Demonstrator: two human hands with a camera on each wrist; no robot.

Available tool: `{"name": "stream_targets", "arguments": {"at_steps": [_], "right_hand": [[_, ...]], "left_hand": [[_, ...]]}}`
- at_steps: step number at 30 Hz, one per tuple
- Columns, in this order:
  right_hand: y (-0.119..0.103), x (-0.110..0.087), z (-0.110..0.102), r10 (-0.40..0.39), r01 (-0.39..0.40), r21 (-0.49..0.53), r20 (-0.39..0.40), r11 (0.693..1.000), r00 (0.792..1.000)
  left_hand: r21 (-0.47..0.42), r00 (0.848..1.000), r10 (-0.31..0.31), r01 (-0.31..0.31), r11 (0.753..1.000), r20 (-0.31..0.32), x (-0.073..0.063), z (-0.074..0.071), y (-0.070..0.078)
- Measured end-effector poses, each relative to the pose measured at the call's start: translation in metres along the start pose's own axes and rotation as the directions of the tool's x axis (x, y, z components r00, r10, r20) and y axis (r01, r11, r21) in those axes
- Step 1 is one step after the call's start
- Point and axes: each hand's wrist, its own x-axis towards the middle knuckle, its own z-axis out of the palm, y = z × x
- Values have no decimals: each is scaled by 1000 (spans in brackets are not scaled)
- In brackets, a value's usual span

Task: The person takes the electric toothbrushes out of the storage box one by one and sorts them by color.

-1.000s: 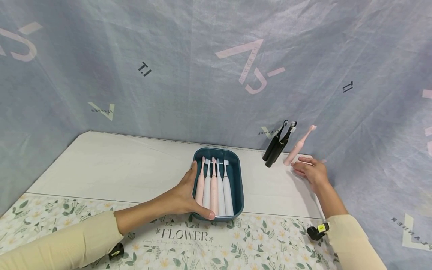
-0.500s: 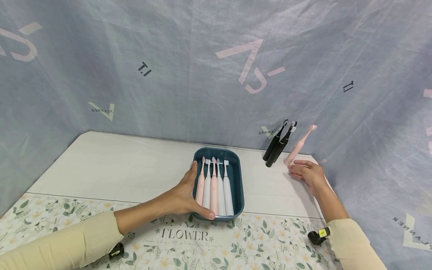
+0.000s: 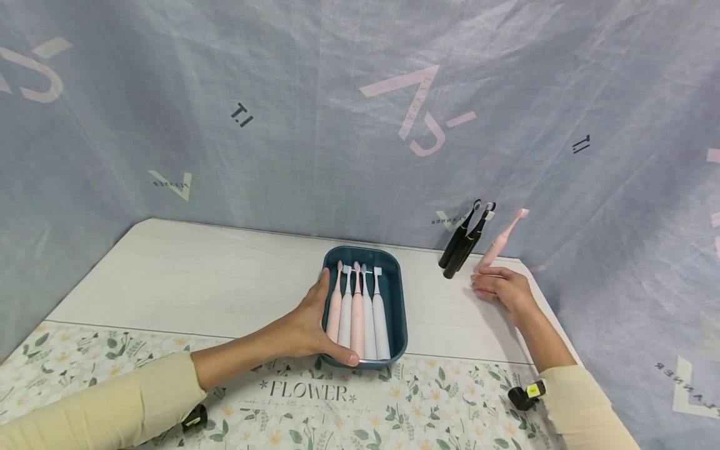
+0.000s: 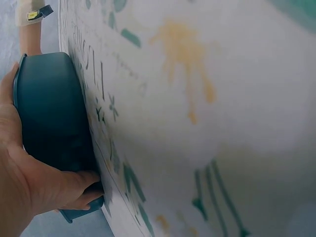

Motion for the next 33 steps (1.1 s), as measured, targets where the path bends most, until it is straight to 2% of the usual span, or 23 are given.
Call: {"name": "stream_targets", "arguments": {"at_steps": [6, 19, 33], "right_hand": [[1, 1, 5, -23, 23, -4, 23, 1000, 999], [-2, 2, 23, -2, 5, -67, 46, 998, 999], [-5, -6, 43, -52, 63, -114, 95, 991, 994]], "left_hand": [[6, 1000, -10, 10, 1000, 3, 0, 0, 1], [4, 1000, 6, -6, 1000, 7, 0, -1, 1], [17, 1000, 9, -10, 1000, 9, 0, -1, 1]]}}
